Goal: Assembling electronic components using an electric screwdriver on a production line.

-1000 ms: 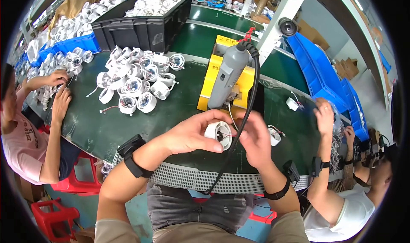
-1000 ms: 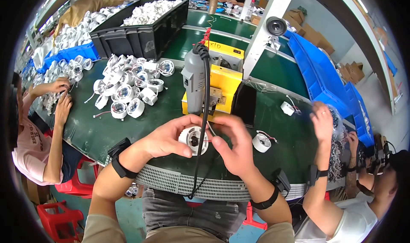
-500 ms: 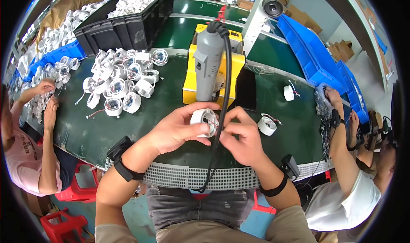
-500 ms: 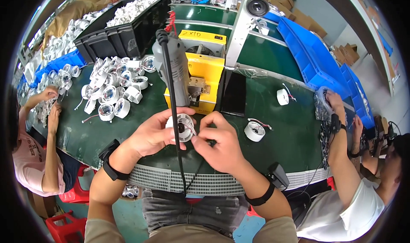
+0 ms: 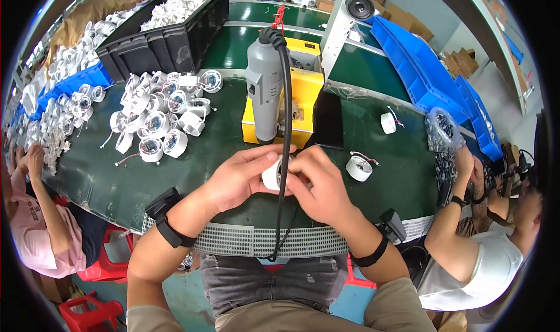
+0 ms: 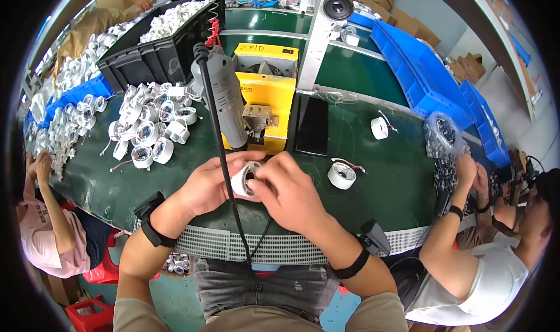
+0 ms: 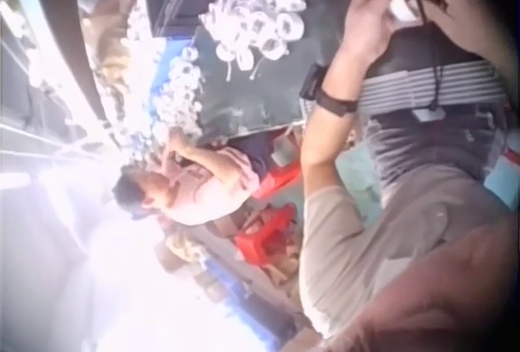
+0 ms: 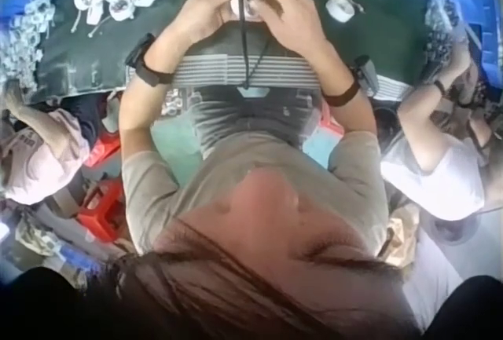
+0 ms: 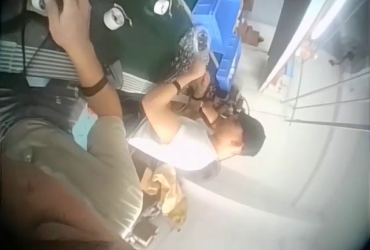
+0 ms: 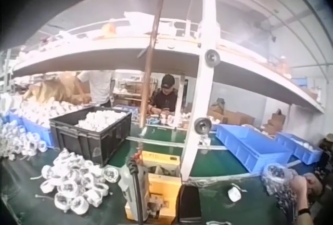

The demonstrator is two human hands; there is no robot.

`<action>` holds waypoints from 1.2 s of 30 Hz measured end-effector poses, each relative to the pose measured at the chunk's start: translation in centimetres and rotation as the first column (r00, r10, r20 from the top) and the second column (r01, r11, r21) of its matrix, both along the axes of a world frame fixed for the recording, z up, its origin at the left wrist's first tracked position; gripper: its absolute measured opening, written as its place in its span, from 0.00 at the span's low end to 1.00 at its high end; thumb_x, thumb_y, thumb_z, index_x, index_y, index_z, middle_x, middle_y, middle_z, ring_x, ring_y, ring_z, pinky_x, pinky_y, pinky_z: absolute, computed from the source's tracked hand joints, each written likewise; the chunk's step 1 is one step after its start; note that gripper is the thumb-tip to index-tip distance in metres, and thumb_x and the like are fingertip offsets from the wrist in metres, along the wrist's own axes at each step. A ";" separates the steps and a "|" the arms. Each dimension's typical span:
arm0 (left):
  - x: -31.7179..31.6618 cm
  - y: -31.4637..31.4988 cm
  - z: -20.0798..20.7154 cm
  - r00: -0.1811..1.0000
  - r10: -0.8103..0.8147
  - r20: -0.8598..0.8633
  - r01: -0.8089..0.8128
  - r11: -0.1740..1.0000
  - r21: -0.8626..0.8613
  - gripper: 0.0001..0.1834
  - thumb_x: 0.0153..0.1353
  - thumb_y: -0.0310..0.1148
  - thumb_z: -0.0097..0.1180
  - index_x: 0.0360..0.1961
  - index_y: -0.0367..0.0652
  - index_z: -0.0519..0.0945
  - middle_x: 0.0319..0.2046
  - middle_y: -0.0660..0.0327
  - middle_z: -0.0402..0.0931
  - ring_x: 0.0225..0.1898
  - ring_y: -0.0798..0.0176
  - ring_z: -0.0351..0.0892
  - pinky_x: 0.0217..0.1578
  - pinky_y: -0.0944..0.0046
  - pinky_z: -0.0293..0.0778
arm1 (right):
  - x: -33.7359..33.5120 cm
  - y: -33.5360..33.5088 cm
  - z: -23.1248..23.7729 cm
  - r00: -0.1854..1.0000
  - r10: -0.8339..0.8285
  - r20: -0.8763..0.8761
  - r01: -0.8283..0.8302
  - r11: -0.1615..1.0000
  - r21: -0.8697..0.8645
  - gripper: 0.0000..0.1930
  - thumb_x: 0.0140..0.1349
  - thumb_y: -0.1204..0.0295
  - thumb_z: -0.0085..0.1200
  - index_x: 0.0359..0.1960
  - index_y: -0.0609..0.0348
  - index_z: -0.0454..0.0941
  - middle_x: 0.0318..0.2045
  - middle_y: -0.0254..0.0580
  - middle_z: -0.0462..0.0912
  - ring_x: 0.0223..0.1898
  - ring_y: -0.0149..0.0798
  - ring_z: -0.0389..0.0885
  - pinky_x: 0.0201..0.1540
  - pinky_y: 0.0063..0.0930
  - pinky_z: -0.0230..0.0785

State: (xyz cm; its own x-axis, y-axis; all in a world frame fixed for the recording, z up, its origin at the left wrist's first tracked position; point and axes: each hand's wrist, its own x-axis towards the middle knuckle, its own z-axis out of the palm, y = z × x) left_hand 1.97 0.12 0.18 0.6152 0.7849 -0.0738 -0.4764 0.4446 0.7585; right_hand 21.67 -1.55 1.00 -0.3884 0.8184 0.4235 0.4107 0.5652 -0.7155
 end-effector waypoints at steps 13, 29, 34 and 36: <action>0.1 -0.5 -0.7 0.979 0.120 0.167 -0.142 0.981 0.129 0.20 0.68 0.30 0.47 0.61 0.42 0.67 0.58 0.53 0.68 0.59 0.54 0.71 0.58 0.50 0.69 | 1.6 -0.1 1.9 0.942 -0.069 -0.329 -0.053 0.935 -0.350 0.06 0.58 0.81 0.58 0.37 0.67 0.80 0.25 0.45 0.84 0.16 0.29 0.75 0.20 0.18 0.69; 0.6 -0.9 -0.4 0.967 -0.009 0.253 -0.047 0.976 0.213 0.37 0.63 0.31 0.53 0.70 0.38 0.51 0.66 0.54 0.57 0.65 0.57 0.62 0.63 0.54 0.60 | 0.0 -0.2 0.1 0.844 0.029 -0.535 -0.183 0.954 -0.236 0.12 0.56 0.84 0.60 0.43 0.68 0.80 0.36 0.43 0.81 0.31 0.31 0.81 0.33 0.20 0.75; 0.9 -1.2 -0.4 0.977 -0.027 0.211 -0.034 0.960 0.279 0.37 0.66 0.35 0.50 0.71 0.39 0.48 0.68 0.54 0.53 0.67 0.57 0.58 0.65 0.55 0.55 | -0.2 -0.3 -0.5 0.893 -0.061 -0.446 -0.022 0.983 -0.180 0.09 0.53 0.84 0.62 0.37 0.67 0.80 0.39 0.43 0.79 0.35 0.32 0.81 0.39 0.23 0.76; 1.4 -1.4 -0.5 0.976 -0.015 0.215 -0.053 0.949 0.309 0.37 0.67 0.35 0.48 0.71 0.39 0.46 0.69 0.54 0.51 0.68 0.57 0.55 0.66 0.55 0.53 | 0.1 -0.1 -1.0 0.921 -0.054 -0.386 0.031 0.997 -0.067 0.11 0.53 0.84 0.63 0.38 0.67 0.79 0.40 0.42 0.79 0.38 0.33 0.80 0.41 0.23 0.76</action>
